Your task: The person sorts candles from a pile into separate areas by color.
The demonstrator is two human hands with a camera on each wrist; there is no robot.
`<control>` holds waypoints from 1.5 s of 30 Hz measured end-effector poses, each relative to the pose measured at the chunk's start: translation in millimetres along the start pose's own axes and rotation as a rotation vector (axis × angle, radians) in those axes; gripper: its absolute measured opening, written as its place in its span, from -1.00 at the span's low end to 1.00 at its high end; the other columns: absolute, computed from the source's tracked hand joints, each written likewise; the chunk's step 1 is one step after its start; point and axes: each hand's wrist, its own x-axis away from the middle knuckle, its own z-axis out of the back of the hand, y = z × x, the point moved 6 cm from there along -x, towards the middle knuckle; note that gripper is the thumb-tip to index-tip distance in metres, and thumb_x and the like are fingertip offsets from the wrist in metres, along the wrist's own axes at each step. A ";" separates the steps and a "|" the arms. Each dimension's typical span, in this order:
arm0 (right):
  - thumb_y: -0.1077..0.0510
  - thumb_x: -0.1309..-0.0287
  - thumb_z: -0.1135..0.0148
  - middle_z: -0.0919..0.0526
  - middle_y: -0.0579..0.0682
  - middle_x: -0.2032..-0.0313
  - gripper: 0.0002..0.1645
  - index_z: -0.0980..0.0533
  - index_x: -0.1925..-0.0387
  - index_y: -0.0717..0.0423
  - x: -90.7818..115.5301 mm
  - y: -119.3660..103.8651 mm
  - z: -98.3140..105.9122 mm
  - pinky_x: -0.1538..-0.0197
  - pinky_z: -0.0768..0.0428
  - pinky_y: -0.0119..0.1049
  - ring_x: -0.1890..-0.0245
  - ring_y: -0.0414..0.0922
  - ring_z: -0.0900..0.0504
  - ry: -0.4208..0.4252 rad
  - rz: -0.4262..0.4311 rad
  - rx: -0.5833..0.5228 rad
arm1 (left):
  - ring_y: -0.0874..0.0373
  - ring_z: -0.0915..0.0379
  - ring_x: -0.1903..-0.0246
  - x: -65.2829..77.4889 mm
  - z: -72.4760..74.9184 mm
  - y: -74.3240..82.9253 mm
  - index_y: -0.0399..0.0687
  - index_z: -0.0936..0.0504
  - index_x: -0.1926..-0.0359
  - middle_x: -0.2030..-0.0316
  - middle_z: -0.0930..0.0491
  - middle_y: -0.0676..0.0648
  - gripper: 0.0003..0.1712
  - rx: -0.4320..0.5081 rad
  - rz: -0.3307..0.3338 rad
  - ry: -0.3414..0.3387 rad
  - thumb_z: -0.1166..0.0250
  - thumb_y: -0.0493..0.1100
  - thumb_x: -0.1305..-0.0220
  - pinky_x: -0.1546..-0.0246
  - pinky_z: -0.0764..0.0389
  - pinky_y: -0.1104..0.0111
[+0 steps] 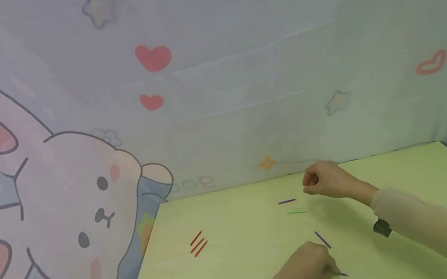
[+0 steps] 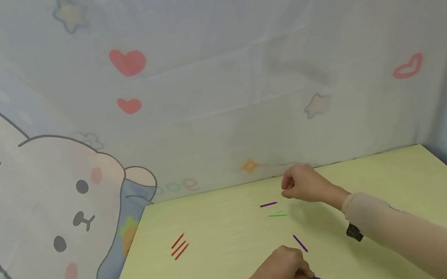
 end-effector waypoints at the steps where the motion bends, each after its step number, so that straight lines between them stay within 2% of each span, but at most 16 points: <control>1: 0.20 -0.34 -0.56 -0.76 -0.13 0.35 -0.91 -0.74 0.27 0.10 5.7 0.1 -3.3 0.20 -0.72 -0.24 0.34 -0.23 -0.69 -0.003 -0.004 0.001 | 0.57 -0.65 0.25 0.0 -0.4 -0.1 0.21 -0.97 0.12 0.30 -0.81 0.29 -0.74 0.006 0.001 -0.002 -0.58 -0.30 -0.34 0.09 -0.50 0.81; 9: 0.17 -0.23 -0.65 -0.70 -0.17 0.40 -0.79 -0.70 0.39 0.06 54.6 7.6 -44.8 0.33 -0.66 -0.34 0.42 -0.24 -0.61 -0.094 -0.065 -0.037 | 0.65 -0.47 0.38 -0.5 -0.5 1.4 0.22 -0.97 0.14 0.34 -0.81 0.29 -0.78 -0.003 0.012 -0.002 -0.64 -0.26 -0.31 0.19 -0.45 0.83; 13: 0.18 -0.13 -0.68 -0.65 -0.16 0.39 -0.76 -0.67 0.44 0.04 68.9 10.5 -60.7 0.34 -0.62 -0.35 0.41 -0.23 -0.56 -0.108 -0.082 -0.029 | 0.67 -0.38 0.41 -2.1 -1.0 1.8 0.22 -0.97 0.14 0.28 -0.85 0.33 -0.80 -0.011 0.004 0.009 -0.63 -0.24 -0.33 0.24 -0.42 0.85; 17: 0.20 -0.07 -0.68 -0.63 -0.14 0.37 -0.73 -0.65 0.46 0.04 76.2 12.8 -70.9 0.31 -0.62 -0.36 0.38 -0.22 -0.54 -0.116 -0.092 -0.015 | 0.67 -0.46 0.33 -2.7 -2.8 1.9 0.22 -0.97 0.14 0.24 -0.85 0.33 -0.79 -0.024 -0.013 0.012 -0.62 -0.25 -0.33 0.24 -0.39 0.85; 22: 0.30 -0.05 -0.60 -0.66 -0.15 0.38 -0.78 -0.66 0.47 0.03 77.9 14.3 -74.4 0.26 -0.66 -0.35 0.35 -0.23 -0.56 -0.108 -0.077 0.011 | 0.65 -0.47 0.35 -2.1 -2.5 2.1 0.22 -0.97 0.14 0.27 -0.85 0.30 -0.80 -0.026 -0.009 0.009 -0.63 -0.23 -0.33 0.26 -0.38 0.86; 29: 0.39 -0.05 -0.55 -0.75 -0.18 0.38 -0.77 -0.73 0.50 0.01 80.6 12.6 -71.4 0.19 -0.76 -0.25 0.32 -0.28 -0.62 -0.100 -0.025 0.034 | 0.67 -0.55 0.29 -1.1 0.4 1.5 0.16 -0.96 0.15 0.24 -0.87 0.24 -0.86 0.052 0.027 0.004 -0.61 -0.21 -0.35 0.19 -0.48 0.86; 36: 0.40 -0.06 -0.56 -0.74 -0.22 0.44 -0.75 -0.74 0.50 0.00 80.6 11.0 -67.8 0.21 -0.77 -0.26 0.36 -0.27 -0.64 -0.084 -0.050 0.033 | 0.58 -0.29 0.45 -2.9 4.3 -0.5 0.16 -0.96 0.16 0.28 -0.85 0.26 -0.83 0.045 0.024 0.008 -0.59 -0.26 -0.38 0.19 -0.42 0.84; 38: 0.40 -0.06 -0.56 -0.74 -0.21 0.44 -0.76 -0.74 0.50 0.02 81.2 10.3 -68.1 0.22 -0.77 -0.27 0.36 -0.27 -0.64 -0.085 -0.058 0.026 | 0.57 -0.27 0.46 -3.4 4.3 -0.2 0.19 -0.96 0.17 0.28 -0.86 0.28 -0.82 0.020 0.012 0.002 -0.60 -0.26 -0.36 0.22 -0.41 0.84; 42: 0.40 -0.08 -0.57 -0.74 -0.20 0.45 -0.79 -0.74 0.50 0.07 82.9 8.7 -69.3 0.24 -0.76 -0.29 0.37 -0.27 -0.63 -0.085 -0.060 0.016 | 0.63 -0.37 0.41 -4.1 5.0 1.3 0.25 -0.96 0.18 0.25 -0.85 0.33 -0.85 -0.037 -0.039 0.000 -0.62 -0.19 -0.35 0.18 -0.43 0.83; 45: 0.41 -0.08 -0.57 -0.75 -0.19 0.45 -0.79 -0.75 0.50 0.08 84.7 9.3 -69.9 0.23 -0.77 -0.29 0.37 -0.26 -0.65 -0.084 -0.068 0.016 | 0.65 -0.35 0.42 -4.2 8.0 -0.3 0.23 -0.97 0.17 0.22 -0.86 0.33 -0.86 -0.020 -0.072 0.006 -0.60 -0.18 -0.38 0.21 -0.40 0.84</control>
